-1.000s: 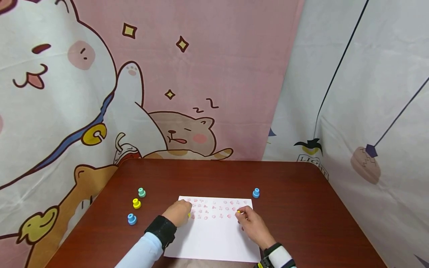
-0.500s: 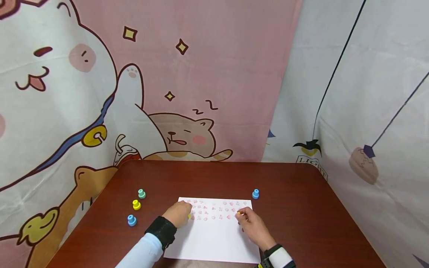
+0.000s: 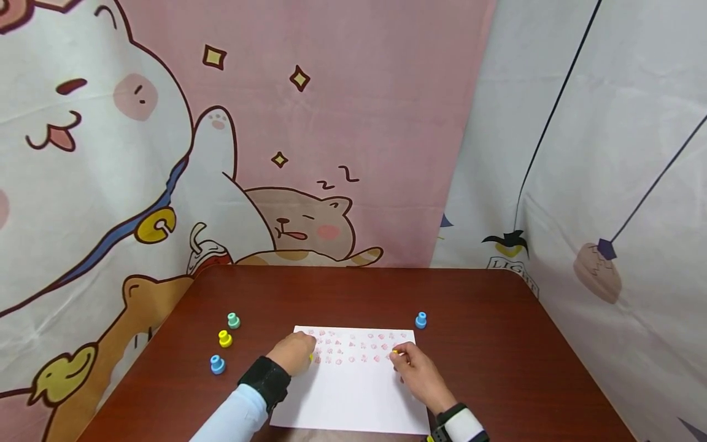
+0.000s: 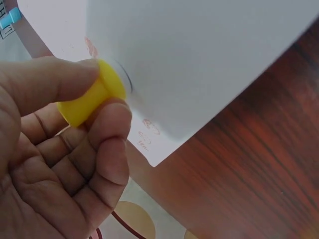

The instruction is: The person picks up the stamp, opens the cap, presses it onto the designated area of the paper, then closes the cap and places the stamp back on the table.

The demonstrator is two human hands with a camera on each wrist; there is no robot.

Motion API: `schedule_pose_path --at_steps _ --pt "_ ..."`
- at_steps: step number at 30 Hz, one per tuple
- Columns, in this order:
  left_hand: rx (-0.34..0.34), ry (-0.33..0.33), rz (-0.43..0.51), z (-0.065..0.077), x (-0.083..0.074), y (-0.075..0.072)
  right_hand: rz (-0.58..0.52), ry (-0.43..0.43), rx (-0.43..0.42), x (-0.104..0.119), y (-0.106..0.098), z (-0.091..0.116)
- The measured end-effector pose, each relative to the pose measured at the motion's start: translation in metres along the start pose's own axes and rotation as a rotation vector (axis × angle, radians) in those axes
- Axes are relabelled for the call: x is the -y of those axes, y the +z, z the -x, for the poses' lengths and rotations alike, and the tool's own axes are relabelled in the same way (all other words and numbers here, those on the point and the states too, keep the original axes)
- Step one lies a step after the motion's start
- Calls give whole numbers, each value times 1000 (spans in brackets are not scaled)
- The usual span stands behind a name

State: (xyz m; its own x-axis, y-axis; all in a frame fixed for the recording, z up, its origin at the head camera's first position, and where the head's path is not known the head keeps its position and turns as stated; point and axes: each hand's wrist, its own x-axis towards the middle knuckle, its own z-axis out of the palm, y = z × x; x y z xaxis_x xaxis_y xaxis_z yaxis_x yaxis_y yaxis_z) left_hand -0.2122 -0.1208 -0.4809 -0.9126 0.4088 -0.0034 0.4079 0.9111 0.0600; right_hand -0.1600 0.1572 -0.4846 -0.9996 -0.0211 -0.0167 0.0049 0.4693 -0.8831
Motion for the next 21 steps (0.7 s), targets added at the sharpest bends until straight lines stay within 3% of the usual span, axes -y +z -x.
schedule_pose_path --at_steps 8,12,16,21 --pt "10 -10 -14 1 0 -2 0 15 7 -1 0 0" --pt "7 -45 71 0 3 -10 0 15 12 -1 -1 0" --pt "-41 -73 165 -2 5 -22 -9 30 15 0 -2 -1" --pt "-110 -32 258 -3 0 -31 -15 50 21 -1 -2 -1"
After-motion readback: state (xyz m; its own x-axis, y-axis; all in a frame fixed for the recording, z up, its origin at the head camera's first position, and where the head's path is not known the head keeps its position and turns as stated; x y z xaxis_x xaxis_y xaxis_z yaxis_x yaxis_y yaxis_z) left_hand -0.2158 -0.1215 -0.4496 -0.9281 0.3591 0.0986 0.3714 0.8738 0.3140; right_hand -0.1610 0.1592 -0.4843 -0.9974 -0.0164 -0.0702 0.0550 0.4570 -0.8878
